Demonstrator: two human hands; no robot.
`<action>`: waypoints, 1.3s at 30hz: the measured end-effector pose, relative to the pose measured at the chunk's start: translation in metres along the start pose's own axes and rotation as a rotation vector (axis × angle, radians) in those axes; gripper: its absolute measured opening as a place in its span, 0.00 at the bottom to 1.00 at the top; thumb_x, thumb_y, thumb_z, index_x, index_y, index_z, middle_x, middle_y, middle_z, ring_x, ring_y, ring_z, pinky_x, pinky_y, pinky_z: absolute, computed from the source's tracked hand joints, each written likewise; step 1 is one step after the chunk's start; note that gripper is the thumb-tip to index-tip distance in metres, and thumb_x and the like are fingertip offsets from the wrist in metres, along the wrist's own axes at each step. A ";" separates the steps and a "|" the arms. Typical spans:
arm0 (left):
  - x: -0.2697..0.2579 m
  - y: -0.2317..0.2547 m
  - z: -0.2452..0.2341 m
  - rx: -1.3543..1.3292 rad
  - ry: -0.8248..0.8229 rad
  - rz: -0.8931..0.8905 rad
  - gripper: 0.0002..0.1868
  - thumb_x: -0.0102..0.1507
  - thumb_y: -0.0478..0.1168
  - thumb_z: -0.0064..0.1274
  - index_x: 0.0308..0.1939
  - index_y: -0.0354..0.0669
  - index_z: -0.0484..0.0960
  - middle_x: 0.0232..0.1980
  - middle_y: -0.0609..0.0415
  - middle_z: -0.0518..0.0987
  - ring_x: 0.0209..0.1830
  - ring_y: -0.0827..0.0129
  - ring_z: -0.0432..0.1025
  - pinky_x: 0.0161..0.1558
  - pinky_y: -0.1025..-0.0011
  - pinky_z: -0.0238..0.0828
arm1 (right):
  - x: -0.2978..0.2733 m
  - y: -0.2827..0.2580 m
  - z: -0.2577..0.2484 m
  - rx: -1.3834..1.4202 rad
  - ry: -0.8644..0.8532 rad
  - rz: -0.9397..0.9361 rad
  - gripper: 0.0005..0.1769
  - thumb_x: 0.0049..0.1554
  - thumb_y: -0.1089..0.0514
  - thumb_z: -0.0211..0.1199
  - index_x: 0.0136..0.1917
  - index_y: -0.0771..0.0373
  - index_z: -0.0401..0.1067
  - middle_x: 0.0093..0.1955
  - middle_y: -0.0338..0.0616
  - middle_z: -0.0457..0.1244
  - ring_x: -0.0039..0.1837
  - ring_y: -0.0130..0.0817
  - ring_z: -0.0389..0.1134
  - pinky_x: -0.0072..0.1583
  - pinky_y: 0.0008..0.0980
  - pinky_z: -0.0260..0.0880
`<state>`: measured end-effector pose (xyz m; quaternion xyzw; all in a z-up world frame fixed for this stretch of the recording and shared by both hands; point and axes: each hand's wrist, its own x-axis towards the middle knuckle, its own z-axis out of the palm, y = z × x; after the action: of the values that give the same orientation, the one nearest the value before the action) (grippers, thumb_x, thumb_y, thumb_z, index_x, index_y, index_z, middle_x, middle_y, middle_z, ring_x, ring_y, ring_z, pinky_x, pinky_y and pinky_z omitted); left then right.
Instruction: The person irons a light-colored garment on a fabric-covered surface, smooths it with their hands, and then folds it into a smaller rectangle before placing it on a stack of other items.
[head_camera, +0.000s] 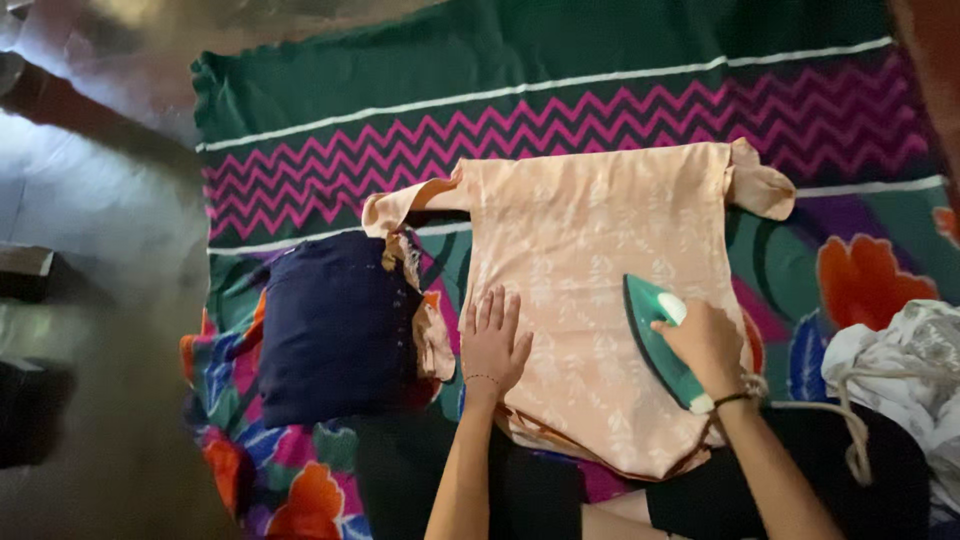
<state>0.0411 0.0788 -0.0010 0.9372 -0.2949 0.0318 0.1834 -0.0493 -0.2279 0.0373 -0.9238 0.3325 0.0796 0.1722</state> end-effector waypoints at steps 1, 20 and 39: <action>0.000 -0.001 -0.002 -0.008 -0.001 -0.004 0.37 0.66 0.55 0.45 0.76 0.44 0.62 0.80 0.40 0.58 0.81 0.51 0.50 0.78 0.50 0.36 | 0.008 -0.001 -0.001 0.019 -0.010 0.010 0.27 0.48 0.42 0.75 0.52 0.63 0.79 0.47 0.62 0.71 0.50 0.61 0.73 0.50 0.54 0.73; 0.003 -0.016 -0.003 -0.072 -0.037 0.035 0.44 0.68 0.55 0.43 0.78 0.25 0.53 0.84 0.32 0.48 0.85 0.43 0.41 0.81 0.50 0.31 | 0.090 -0.002 0.012 -0.155 -0.138 -0.362 0.31 0.44 0.36 0.76 0.55 0.57 0.81 0.45 0.60 0.71 0.48 0.56 0.74 0.51 0.50 0.74; 0.006 -0.013 -0.011 -0.037 -0.026 -0.008 0.43 0.66 0.54 0.44 0.76 0.25 0.55 0.83 0.36 0.51 0.84 0.50 0.43 0.80 0.50 0.30 | 0.138 -0.062 -0.001 -0.326 -0.235 -0.584 0.26 0.45 0.37 0.76 0.51 0.53 0.82 0.47 0.55 0.72 0.51 0.52 0.75 0.55 0.47 0.74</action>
<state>0.0540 0.0893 0.0059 0.9352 -0.2943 0.0135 0.1967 0.0962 -0.2651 0.0189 -0.9798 0.0152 0.1849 0.0752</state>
